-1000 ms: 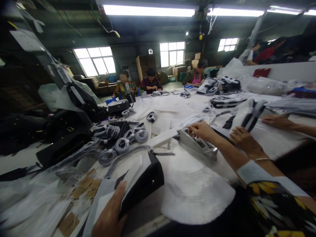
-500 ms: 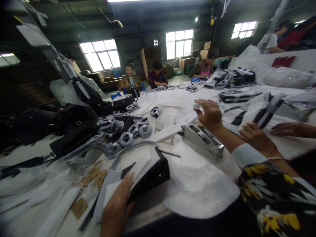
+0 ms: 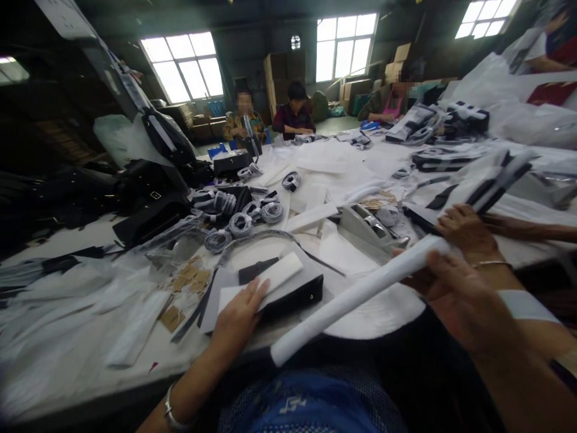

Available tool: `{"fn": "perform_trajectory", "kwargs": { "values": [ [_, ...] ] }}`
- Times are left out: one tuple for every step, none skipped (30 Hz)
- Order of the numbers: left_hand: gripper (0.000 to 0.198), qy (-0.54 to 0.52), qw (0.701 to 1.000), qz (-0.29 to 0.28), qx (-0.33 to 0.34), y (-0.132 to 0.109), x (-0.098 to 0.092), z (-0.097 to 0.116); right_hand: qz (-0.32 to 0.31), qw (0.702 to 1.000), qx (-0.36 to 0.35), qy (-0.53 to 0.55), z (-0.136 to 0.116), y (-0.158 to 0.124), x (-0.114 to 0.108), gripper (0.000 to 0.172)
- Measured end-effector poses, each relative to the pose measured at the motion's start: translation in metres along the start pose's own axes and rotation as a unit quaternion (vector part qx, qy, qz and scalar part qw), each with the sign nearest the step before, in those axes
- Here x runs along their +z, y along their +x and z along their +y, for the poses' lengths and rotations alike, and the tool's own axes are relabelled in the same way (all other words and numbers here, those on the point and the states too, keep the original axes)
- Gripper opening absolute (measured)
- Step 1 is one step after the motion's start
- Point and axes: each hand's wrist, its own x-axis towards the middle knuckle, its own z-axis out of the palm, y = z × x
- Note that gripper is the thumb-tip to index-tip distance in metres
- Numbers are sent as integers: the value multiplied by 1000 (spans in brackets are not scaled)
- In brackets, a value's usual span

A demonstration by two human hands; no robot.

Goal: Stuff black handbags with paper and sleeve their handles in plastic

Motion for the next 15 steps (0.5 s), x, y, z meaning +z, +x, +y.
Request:
{"fn": "perform_trajectory", "kwargs": {
  "values": [
    [68, -9, 1000, -23, -8, 3, -7, 0, 1, 999, 41, 33, 13, -10, 10, 33],
    [67, -18, 999, -47, -15, 6, -14, -1, -5, 995, 75, 63, 27, -18, 18, 34],
    [68, -29, 997, -72, -20, 8, -21, -1, -11, 991, 95, 92, 40, -26, 24, 33],
    [71, -39, 994, -95, -23, 11, -29, -2, -14, 987, 104, 120, 53, -31, 27, 32],
    [73, -50, 992, -117, -23, 14, -35, -3, -19, 983, 109, 144, 65, -34, 29, 31],
    [73, -60, 989, -136, -23, 17, -41, -4, -21, 980, 111, 162, 74, -36, 28, 30],
    [70, -70, 986, -152, -22, 20, -46, -6, -23, 978, 115, 173, 82, -36, 26, 31],
    [67, -78, 983, -164, -19, 22, -49, -8, -29, 976, 122, 178, 88, -35, 23, 31],
    [64, -85, 981, -174, -16, 25, -51, -10, -34, 975, 129, 178, 93, -34, 20, 33],
    [62, -91, 979, -182, -11, 27, -52, -13, -38, 975, 135, 175, 96, -32, 16, 35],
    [62, -95, 977, -188, -6, 28, -52, -15, -41, 975, 139, 169, 97, -30, 12, 37],
    [62, -99, 976, -193, -2, 30, -52, -17, -44, 976, 142, 160, 98, -29, 9, 39],
    [62, -102, 975, -197, 3, 30, -52, -19, -48, 977, 144, 149, 98, -27, 6, 42],
    [62, -104, 974, -199, 6, 31, -51, -20, -53, 978, 144, 138, 96, -27, 3, 45],
    [61, -106, 974, -199, 9, 31, -51, -21, -59, 980, 142, 129, 95, -26, 1, 47]
  ]
}}
